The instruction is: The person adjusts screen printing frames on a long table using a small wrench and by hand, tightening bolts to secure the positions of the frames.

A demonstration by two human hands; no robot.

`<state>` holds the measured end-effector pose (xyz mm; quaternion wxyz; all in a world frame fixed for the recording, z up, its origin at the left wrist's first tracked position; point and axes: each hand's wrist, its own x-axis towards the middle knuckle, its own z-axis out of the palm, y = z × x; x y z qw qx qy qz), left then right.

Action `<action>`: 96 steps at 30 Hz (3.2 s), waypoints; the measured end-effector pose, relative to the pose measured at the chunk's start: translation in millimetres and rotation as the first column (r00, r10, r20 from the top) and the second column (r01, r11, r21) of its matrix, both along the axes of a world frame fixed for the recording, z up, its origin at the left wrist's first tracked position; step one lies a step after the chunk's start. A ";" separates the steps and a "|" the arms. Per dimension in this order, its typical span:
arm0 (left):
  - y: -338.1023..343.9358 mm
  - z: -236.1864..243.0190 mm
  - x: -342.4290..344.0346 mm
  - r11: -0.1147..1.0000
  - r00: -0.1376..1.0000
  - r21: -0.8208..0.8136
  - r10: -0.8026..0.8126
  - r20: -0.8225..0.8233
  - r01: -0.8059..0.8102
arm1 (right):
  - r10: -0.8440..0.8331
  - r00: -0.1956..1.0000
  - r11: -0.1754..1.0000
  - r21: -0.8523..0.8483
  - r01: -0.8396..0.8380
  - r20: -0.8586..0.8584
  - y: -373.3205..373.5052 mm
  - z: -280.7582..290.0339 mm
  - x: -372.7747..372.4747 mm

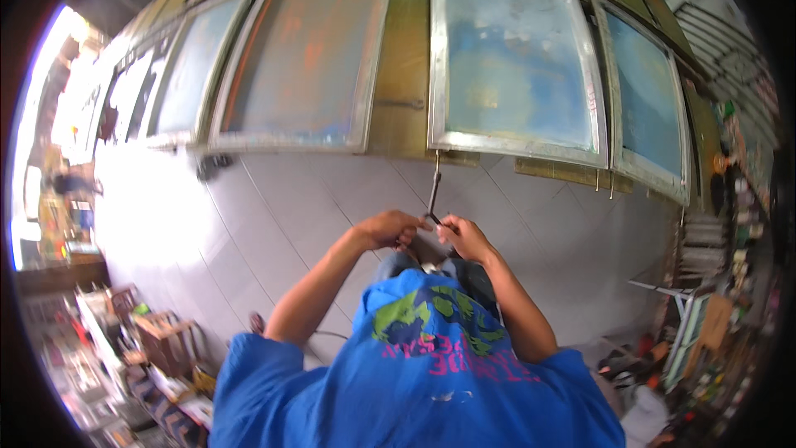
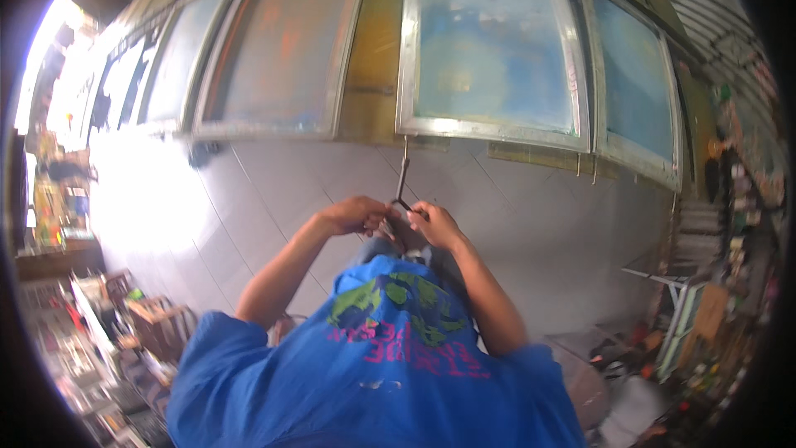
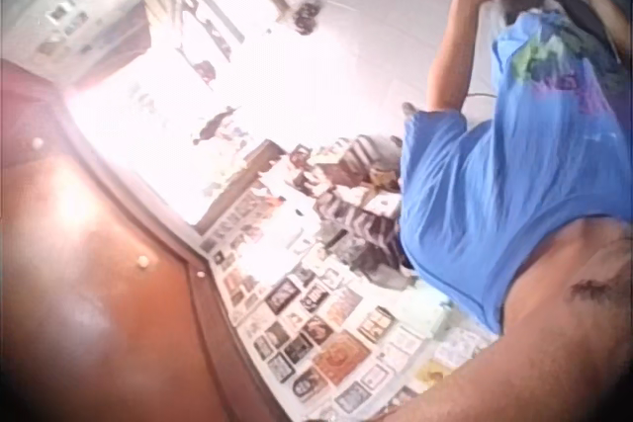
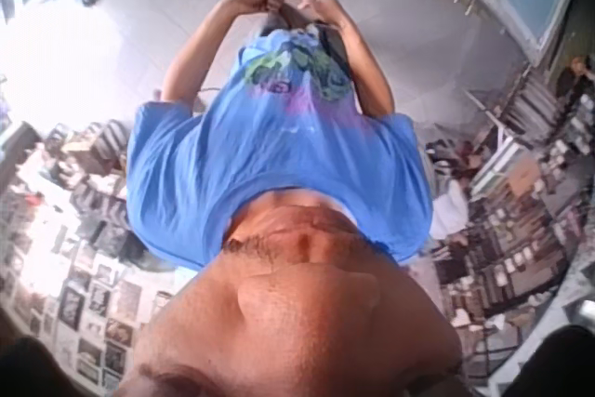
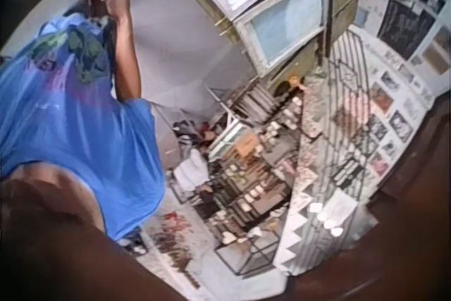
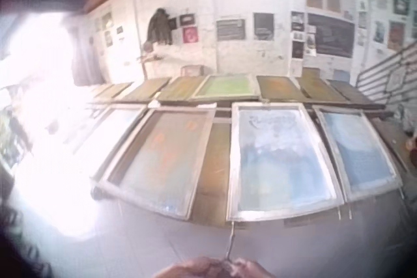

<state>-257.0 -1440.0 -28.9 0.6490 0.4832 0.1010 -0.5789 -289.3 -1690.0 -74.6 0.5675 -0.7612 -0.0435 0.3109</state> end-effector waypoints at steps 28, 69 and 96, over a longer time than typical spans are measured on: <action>-66.7 5.6 -33.8 0.734 0.724 -0.363 0.246 -0.644 -0.573 | -0.253 0.952 0.967 0.047 0.249 0.169 8.3 -61.0 -29.5; -4.5 -21.7 -9.0 0.976 0.987 -0.198 0.067 -0.148 -0.096 | 0.011 0.998 1.000 -0.030 -0.009 0.064 23.5 13.8 10.1; -51.7 0.6 -38.6 0.614 0.754 -0.515 0.216 -0.620 -0.599 | -0.090 0.897 0.880 0.386 0.275 -0.433 22.3 35.3 -13.6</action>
